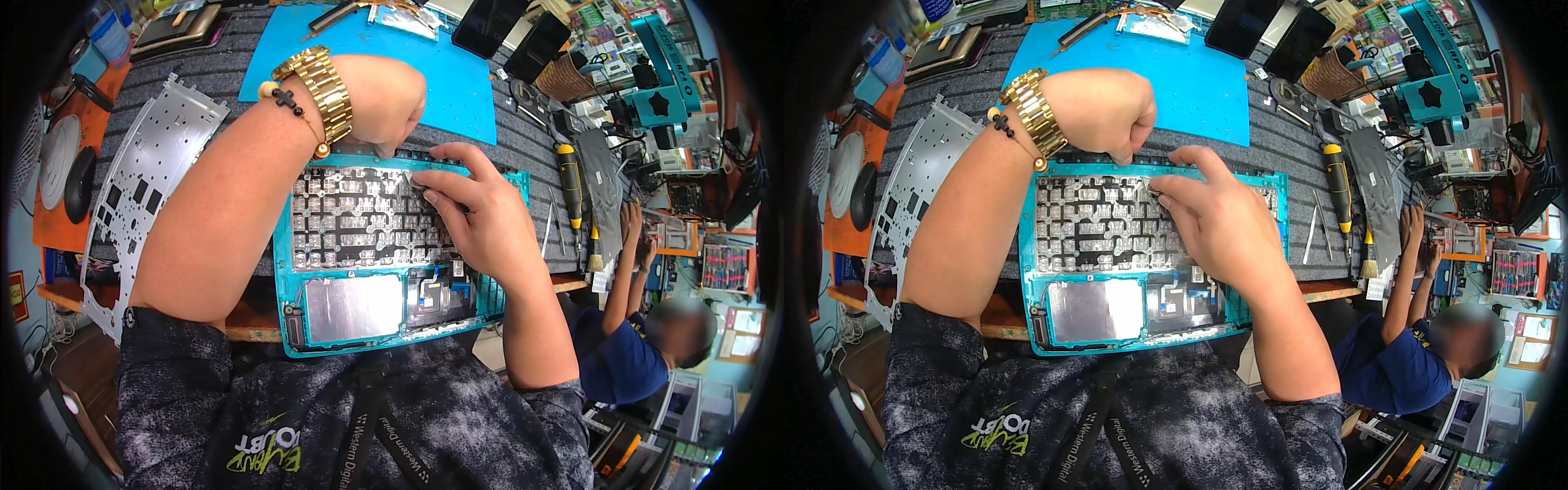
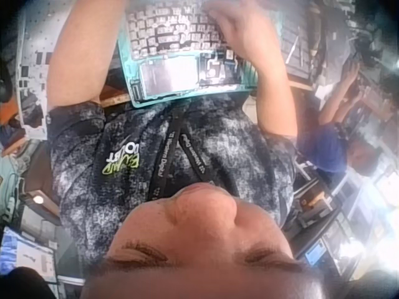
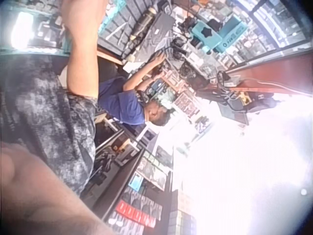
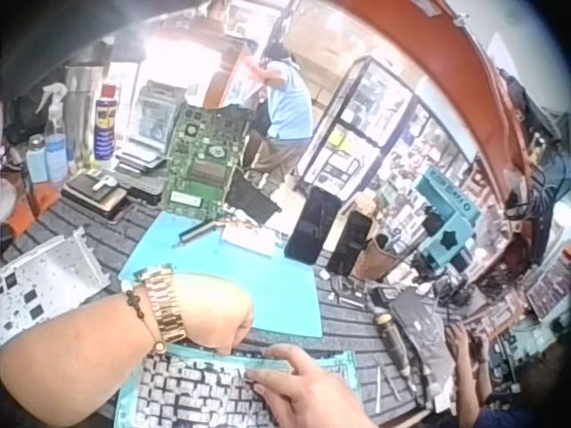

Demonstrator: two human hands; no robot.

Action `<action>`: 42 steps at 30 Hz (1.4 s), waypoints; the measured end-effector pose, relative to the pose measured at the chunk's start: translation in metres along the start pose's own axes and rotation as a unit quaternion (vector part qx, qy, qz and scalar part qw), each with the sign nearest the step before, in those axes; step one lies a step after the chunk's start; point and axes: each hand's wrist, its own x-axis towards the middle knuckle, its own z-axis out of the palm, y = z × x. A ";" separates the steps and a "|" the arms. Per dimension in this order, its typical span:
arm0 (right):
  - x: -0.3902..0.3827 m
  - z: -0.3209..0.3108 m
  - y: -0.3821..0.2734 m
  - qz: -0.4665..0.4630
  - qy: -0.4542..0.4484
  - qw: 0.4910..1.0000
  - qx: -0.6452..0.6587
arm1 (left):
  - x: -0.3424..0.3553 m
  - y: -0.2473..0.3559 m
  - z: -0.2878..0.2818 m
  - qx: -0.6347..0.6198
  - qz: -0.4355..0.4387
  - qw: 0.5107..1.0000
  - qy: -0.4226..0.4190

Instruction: The person works on the internal components of a laptop chassis, using a small blue tool to pry and handle internal cables and connectors.

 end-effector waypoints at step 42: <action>0.016 -0.002 0.008 -0.008 -0.045 0.999 -0.010 | 0.002 -0.002 0.002 0.010 0.021 1.000 0.016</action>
